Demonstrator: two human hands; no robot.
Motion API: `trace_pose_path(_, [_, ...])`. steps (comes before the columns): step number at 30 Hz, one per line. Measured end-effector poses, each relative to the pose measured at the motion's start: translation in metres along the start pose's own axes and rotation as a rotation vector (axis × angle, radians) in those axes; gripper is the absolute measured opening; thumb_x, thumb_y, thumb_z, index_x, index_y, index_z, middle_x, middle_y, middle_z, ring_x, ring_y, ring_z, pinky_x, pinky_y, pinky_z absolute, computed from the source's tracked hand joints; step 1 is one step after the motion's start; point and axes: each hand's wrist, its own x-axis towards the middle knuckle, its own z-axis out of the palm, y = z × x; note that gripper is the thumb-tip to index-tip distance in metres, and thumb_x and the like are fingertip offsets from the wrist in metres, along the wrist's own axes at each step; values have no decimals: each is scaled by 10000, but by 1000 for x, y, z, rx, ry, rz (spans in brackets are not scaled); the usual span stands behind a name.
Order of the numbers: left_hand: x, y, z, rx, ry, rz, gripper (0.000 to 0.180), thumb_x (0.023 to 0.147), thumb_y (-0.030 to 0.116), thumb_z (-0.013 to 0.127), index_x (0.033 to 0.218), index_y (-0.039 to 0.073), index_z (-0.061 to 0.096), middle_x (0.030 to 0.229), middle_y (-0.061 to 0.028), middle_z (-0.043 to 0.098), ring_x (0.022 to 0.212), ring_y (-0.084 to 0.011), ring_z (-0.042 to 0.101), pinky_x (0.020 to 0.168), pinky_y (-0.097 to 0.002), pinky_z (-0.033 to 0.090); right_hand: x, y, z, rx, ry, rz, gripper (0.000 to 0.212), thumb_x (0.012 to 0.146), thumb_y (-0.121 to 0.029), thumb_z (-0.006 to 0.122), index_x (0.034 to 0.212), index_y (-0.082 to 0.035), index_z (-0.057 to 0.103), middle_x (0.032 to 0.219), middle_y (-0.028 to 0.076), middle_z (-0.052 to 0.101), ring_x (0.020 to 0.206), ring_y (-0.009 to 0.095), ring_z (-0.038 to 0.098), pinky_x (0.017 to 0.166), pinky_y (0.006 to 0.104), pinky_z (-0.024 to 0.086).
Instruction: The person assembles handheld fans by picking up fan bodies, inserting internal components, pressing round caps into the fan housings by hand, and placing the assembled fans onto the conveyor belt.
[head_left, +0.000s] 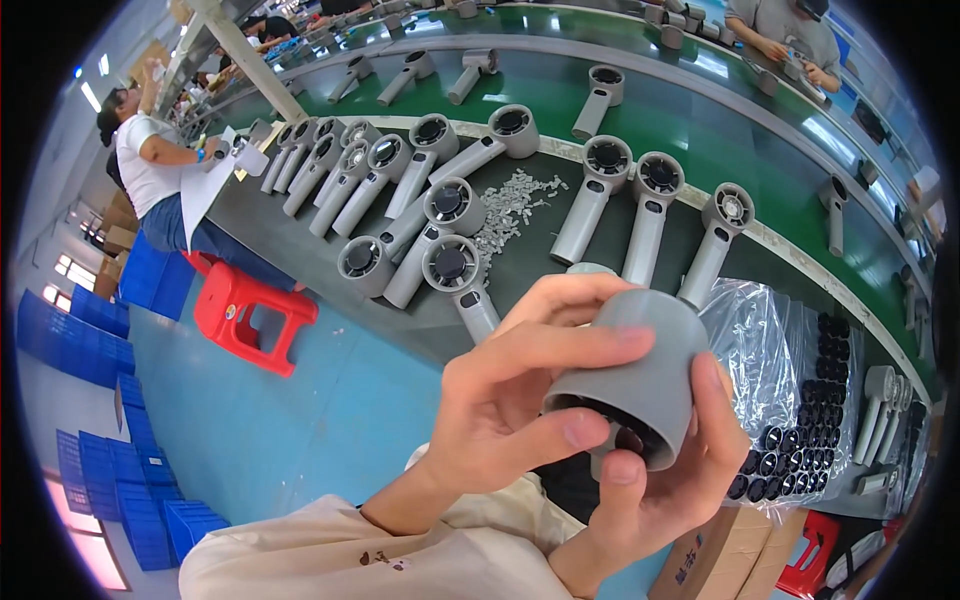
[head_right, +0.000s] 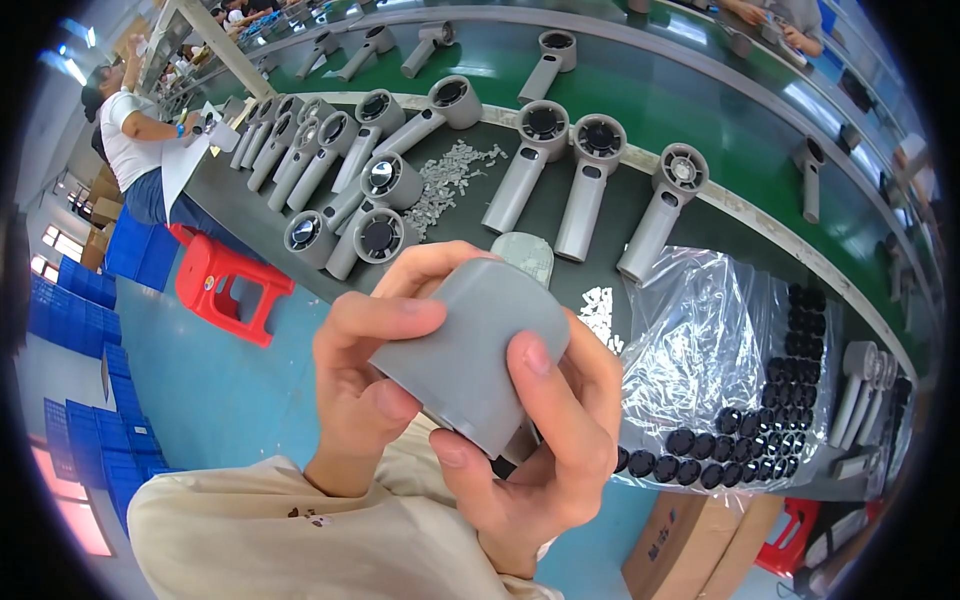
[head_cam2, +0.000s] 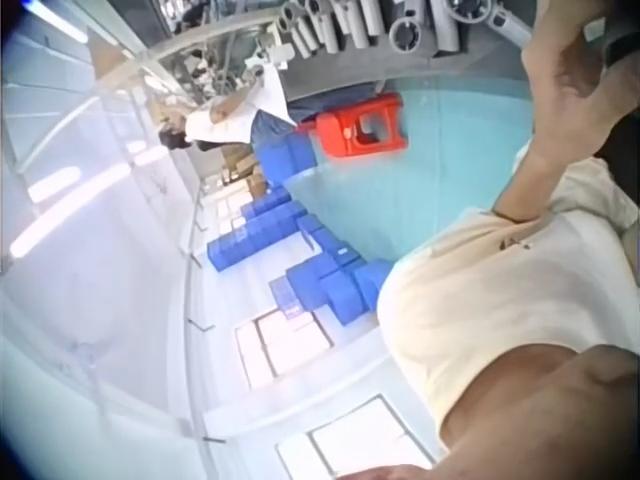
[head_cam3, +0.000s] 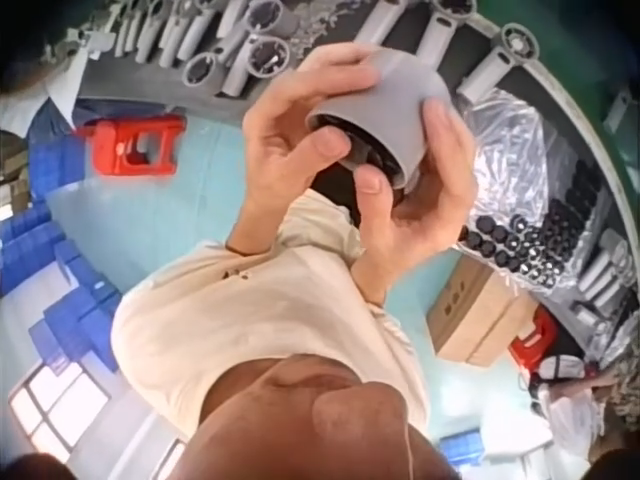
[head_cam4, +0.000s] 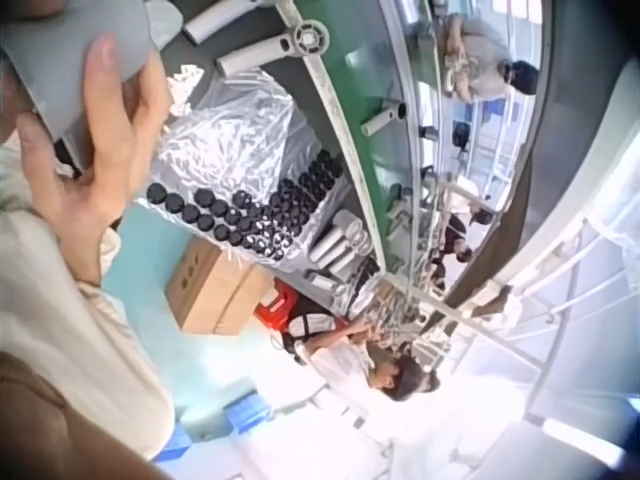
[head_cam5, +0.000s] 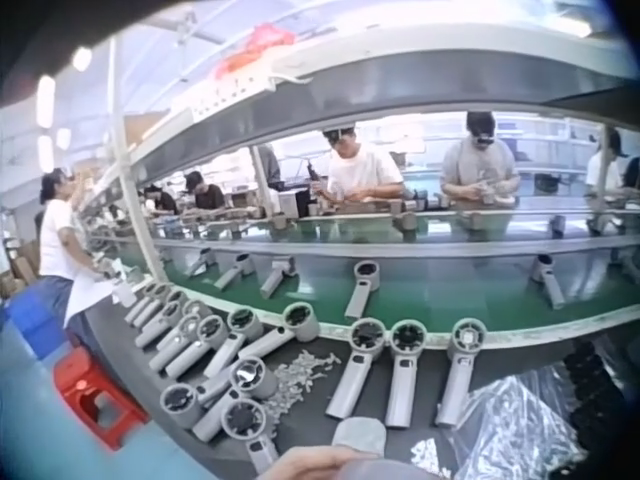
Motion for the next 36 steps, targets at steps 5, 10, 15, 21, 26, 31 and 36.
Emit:
trace_pose_path(5, [-6, 4, -3, 217, 65, -29, 343, 831, 101, 676, 1133, 51, 521, 1266, -328, 418, 1156, -410, 490, 947, -479, 424, -4, -4, 2, -167, -97, 106, 660, 818, -389, 689, 1266, 36, 455, 1229, 190, 503, 1106, 257, 510, 937, 354, 411])
trace_pose_path(10, [12, 5, -5, 142, 175, -190, 334, 773, -43, 685, 1089, 6, 590, 1261, -194, 460, 1197, -276, 464, 985, -398, 403, 1, 7, 2, -53, -104, 325, 699, 872, -340, 632, 1386, 14, 316, 1321, 159, 427, 1094, 221, 518, 862, 292, 449])
trace_pose_path(15, [110, 20, -71, 210, 208, -200, 338, 845, 174, 684, 1099, 18, 527, 1035, -74, 622, 961, -120, 590, 779, -277, 508, 11, -8, 0, -108, -82, 307, 637, 799, -134, 695, 1341, 6, 393, 1131, 190, 553, 852, 209, 599, 739, 292, 475])
trace_pose_path(21, [273, -21, -219, 765, 238, -376, 341, 863, 322, 648, 1027, 25, 623, 951, -44, 646, 804, -124, 596, 587, -271, 461, -19, -26, -36, 12, -229, 493, 527, 872, -76, 597, 1330, 19, 354, 1100, 220, 576, 863, 235, 612, 798, 316, 473])
trace_pose_path(26, [335, -107, -329, 1120, 348, -354, 471, 735, 466, 715, 927, 37, 692, 847, -130, 685, 715, -221, 667, 572, -347, 525, -50, -22, -56, 10, -365, 832, 414, 871, -52, 598, 1252, 19, 452, 1075, 175, 600, 846, 197, 609, 792, 312, 480])
trace_pose_path(31, [346, -203, -372, 1366, 39, -428, 364, 807, 392, 620, 1056, 129, 657, 1015, -117, 653, 874, -297, 633, 757, -415, 507, -49, -10, -51, -66, -200, 1140, 365, 856, -28, 606, 1203, 10, 499, 1050, 105, 619, 837, 128, 596, 769, 253, 469])
trace_pose_path(36, [331, -179, -526, 1997, -328, -117, 408, 804, 264, 620, 1181, 113, 574, 1124, -116, 599, 1018, -315, 569, 830, -428, 472, -37, 17, -38, -64, -334, 1028, 369, 848, -52, 627, 1193, 7, 508, 1018, 109, 620, 827, 131, 596, 727, 250, 484])
